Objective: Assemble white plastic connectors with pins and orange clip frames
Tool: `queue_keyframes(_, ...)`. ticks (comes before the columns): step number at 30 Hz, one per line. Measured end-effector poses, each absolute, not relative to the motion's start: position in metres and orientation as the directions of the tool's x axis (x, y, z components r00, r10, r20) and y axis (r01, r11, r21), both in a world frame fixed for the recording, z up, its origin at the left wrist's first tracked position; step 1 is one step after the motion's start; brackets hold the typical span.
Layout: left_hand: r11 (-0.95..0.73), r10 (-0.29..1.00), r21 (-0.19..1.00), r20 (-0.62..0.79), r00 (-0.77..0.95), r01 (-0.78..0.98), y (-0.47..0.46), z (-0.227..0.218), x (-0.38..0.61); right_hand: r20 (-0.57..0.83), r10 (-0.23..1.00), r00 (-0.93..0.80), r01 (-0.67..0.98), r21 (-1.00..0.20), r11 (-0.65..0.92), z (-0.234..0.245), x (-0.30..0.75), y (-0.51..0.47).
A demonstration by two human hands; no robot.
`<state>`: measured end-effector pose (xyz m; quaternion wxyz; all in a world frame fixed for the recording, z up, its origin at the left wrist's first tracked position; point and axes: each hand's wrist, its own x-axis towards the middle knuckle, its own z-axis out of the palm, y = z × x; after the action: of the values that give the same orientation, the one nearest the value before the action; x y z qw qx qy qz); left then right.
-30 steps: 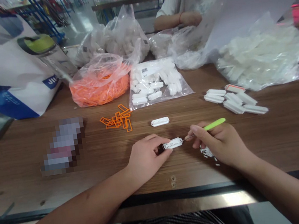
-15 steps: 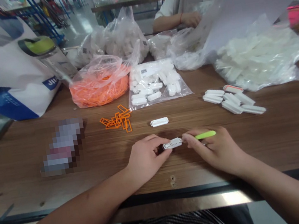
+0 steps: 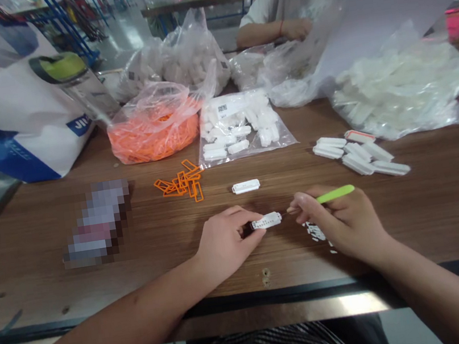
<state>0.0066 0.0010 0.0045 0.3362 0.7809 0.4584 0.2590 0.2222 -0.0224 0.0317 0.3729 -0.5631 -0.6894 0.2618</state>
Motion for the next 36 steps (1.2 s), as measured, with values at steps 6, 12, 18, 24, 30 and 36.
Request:
queue_keyframes(6,-0.366,0.889,0.735,0.095,0.449,0.57,0.002,0.003,0.006,0.01,1.0,0.02,0.32,-0.947,0.003,0.022,0.223,-0.012)
queue_keyframes(12,-0.364,0.891,0.724,0.088,0.446,0.586,0.002,0.002,0.006,-0.1,0.995,-0.013,0.176,-0.98,-0.096,0.013,0.228,-0.003)
queue_keyframes(18,-0.355,0.891,0.727,0.071,0.449,0.588,0.002,0.004,0.006,-0.11,0.994,-0.014,0.222,-0.97,-0.104,0.014,0.227,-0.003)
queue_keyframes(24,-0.376,0.883,0.735,0.098,0.459,0.565,0.002,0.005,0.006,-0.014,0.999,-0.036,0.442,-0.897,0.004,0.021,0.223,-0.009)
queue_keyframes(30,-0.343,0.893,0.749,0.073,0.445,0.567,0.002,0.005,0.007,0.17,0.966,-0.192,0.672,-0.695,0.256,0.027,0.219,-0.019)
queue_keyframes(36,-0.361,0.891,0.722,0.082,0.446,0.59,0.001,0.007,0.007,0.204,0.96,-0.189,0.603,-0.748,0.278,0.019,0.225,-0.024)
